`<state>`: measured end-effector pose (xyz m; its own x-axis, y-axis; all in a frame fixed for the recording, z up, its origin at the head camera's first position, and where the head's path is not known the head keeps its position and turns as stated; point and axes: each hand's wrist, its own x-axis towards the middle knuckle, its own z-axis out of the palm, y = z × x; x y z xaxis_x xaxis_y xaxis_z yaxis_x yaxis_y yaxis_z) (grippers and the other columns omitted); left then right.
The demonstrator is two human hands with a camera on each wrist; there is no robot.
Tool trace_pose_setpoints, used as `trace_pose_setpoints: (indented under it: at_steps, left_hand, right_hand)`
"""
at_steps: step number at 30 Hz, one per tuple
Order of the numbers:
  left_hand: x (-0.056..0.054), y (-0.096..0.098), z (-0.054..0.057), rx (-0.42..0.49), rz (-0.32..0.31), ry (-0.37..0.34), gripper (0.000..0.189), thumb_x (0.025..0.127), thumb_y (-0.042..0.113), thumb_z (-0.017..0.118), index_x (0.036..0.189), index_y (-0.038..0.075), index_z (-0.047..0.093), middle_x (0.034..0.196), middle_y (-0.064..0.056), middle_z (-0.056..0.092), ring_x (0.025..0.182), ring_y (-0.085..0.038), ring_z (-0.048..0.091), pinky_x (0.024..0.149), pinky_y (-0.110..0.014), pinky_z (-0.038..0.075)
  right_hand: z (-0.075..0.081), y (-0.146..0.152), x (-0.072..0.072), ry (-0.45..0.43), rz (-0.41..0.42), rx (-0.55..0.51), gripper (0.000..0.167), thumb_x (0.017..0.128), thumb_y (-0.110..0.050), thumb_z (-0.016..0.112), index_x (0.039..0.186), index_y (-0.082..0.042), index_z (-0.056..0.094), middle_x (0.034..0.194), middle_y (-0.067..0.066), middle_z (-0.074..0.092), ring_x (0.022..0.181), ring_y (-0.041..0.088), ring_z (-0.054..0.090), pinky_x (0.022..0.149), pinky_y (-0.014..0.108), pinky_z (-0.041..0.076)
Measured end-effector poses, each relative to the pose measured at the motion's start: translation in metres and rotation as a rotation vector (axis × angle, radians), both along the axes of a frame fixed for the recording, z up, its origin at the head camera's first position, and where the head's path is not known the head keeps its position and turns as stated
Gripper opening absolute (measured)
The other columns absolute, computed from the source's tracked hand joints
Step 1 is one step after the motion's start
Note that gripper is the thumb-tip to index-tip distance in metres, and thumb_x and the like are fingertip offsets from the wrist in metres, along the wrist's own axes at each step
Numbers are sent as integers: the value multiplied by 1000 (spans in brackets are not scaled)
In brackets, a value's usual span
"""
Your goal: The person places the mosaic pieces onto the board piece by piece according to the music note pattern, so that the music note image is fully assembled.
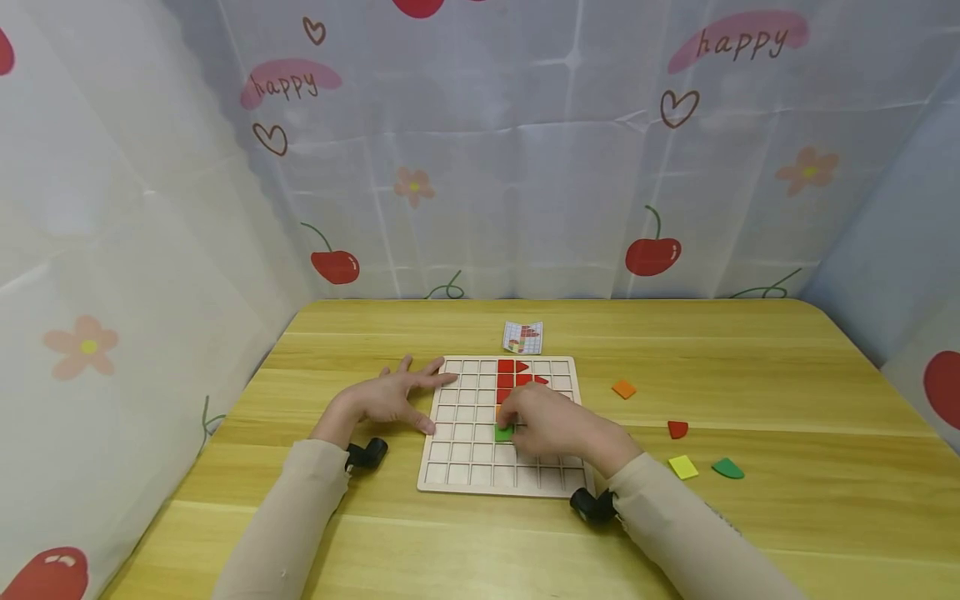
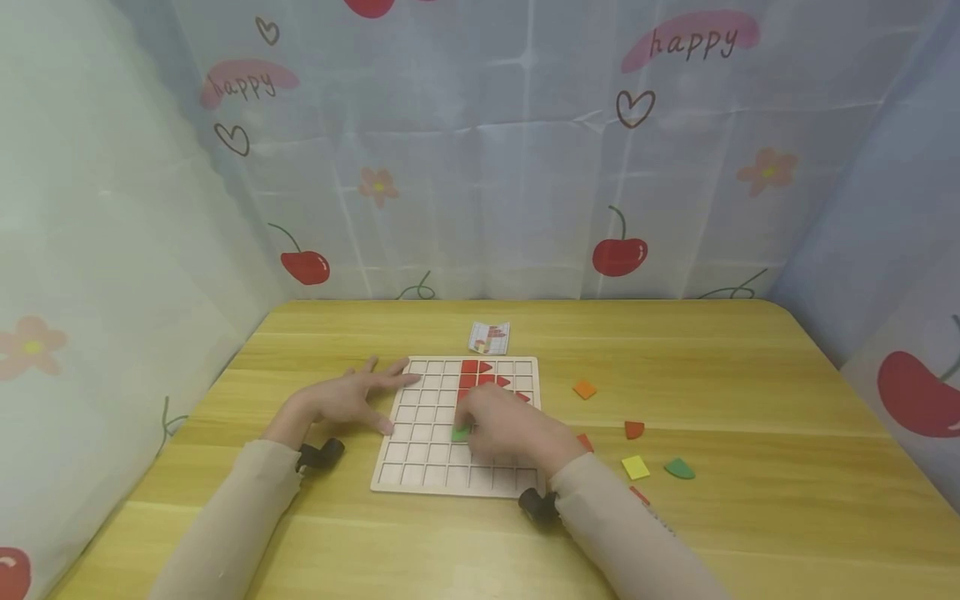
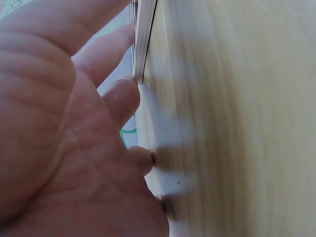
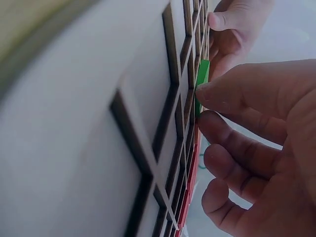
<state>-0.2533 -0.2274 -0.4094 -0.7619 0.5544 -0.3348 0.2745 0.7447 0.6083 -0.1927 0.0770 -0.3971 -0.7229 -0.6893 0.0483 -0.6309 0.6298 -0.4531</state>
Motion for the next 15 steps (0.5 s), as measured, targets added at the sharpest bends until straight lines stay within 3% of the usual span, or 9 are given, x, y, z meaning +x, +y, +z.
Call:
trace_pose_setpoints:
  at_steps: [8, 15]
  left_hand:
    - [0, 0, 0, 2, -1, -1, 89, 80, 45, 85, 157, 45, 40, 174, 14, 5, 157, -40, -23, 115, -79, -14]
    - [0, 1, 0, -12, 17, -7, 89, 79, 46, 85, 156, 48, 40, 174, 16, 5, 158, -40, -22, 114, -80, -12]
  right_hand:
    - [0, -1, 3, 7, -30, 45, 13, 88, -8, 71, 98, -14, 76, 100, -4, 68, 94, 14, 59, 88, 37, 53]
    - [-3, -3, 3, -18, -50, 44, 18, 93, -16, 72, 109, -21, 77, 103, -9, 65, 94, 11, 57, 87, 33, 52]
